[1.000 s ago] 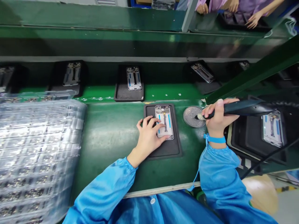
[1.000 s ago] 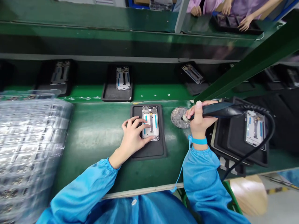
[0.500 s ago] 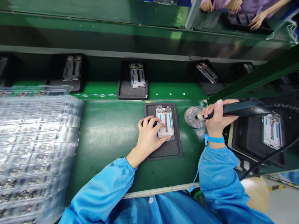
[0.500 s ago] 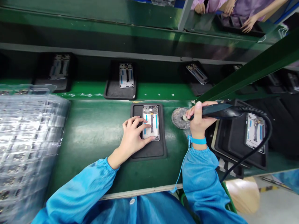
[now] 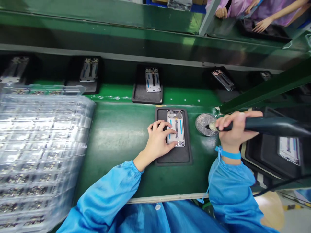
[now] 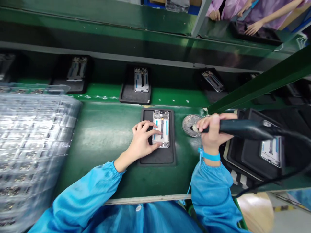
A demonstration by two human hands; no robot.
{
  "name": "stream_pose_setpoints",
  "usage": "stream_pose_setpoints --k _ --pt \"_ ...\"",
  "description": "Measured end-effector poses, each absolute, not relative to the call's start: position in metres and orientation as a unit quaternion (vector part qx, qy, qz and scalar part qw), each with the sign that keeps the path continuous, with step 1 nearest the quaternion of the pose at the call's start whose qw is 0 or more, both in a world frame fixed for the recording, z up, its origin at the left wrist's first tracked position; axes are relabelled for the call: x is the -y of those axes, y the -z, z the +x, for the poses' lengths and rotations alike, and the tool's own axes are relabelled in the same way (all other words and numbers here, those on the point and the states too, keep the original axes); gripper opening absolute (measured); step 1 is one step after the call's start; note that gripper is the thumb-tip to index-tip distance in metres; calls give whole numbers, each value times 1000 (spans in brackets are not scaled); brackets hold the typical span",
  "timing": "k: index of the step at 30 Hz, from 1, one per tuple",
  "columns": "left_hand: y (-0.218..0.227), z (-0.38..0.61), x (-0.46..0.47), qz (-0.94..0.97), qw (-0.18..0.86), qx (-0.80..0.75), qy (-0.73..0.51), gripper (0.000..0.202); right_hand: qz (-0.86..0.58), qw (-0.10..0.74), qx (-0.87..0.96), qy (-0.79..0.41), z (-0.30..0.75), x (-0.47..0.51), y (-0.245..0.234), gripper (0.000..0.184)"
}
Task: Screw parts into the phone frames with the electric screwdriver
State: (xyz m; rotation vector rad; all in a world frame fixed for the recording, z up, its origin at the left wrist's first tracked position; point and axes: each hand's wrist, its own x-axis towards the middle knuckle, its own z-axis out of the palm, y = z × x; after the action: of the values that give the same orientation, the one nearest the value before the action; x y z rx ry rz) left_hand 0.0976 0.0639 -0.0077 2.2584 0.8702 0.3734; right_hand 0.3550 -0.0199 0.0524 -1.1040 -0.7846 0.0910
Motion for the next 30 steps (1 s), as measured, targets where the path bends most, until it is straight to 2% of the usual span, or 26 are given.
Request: stream_pose_setpoints --k 8,18,22,27,30 --pt "8 100 -62 865 341 -336 -150 35 -454 736 444 -235 277 35 -54 48" --pt "6 104 -60 863 347 -336 -148 35 -444 726 462 -251 270 29 -44 43" --pt "5 105 -60 866 347 -329 -145 33 -425 720 475 -275 270 33 -42 35" --pt "-4 87 -54 859 314 -359 -184 58 -455 678 472 -332 272 42 -35 35" --pt "-10 70 -47 850 252 -441 -142 61 -445 675 481 -339 272 44 -29 30"
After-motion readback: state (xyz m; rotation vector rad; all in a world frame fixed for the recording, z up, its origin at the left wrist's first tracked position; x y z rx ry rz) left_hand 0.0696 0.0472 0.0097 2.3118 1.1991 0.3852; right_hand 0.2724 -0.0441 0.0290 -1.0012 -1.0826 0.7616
